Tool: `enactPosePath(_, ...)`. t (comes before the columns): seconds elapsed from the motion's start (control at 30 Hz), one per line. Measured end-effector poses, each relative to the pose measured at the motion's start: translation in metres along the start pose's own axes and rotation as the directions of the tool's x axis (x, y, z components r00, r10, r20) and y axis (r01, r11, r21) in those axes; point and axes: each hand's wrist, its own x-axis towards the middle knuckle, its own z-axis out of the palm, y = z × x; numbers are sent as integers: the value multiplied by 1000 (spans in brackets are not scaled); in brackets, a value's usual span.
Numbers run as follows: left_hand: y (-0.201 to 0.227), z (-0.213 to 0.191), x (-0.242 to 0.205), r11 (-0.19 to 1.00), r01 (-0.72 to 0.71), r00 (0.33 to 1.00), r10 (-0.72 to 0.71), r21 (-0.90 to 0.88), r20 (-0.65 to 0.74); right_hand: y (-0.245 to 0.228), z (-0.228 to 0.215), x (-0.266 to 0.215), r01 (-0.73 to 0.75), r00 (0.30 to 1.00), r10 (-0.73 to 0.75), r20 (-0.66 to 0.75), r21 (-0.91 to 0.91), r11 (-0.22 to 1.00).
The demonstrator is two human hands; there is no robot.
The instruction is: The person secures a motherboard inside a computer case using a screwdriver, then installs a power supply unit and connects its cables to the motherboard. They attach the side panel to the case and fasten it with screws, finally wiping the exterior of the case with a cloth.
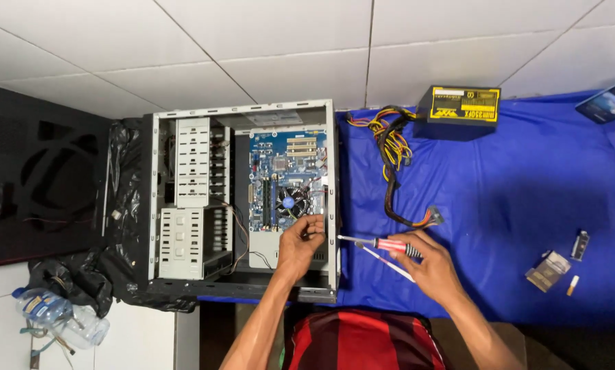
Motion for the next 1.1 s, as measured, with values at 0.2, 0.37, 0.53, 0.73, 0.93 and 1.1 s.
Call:
enactPosePath(0.2, -4, -5, 1, 984, -69, 997, 73, 167, -22, -6, -2, 8, -172, 981, 175, 85, -43, 984)
enactPosePath(0.37, -9, -5, 8, 969, -64, 997, 69, 240, -14, 7, 3, 15, -240, 968, 239, 78, 4, 971)
enactPosePath(0.53, -16, -5, 13, 960, -71, 997, 80, 269, -20, 12, 3, 9, -467, 882, 406, 240, 321, 824)
enactPosePath(0.73, -23, -6, 16, 954, -124, 991, 135, 274, -20, 8, -1, 18, 8, 998, -11, -62, -44, 999)
enactPosePath(0.93, -22, -4, 12, 934, -162, 983, 180, 319, -26, 12, -2, 26, -279, 954, 265, 143, 84, 957)
enactPosePath(1.1, -12, -6, 6, 926, -180, 980, 198, 332, -20, 12, -7, 26, -124, 977, 119, 175, 23, 992)
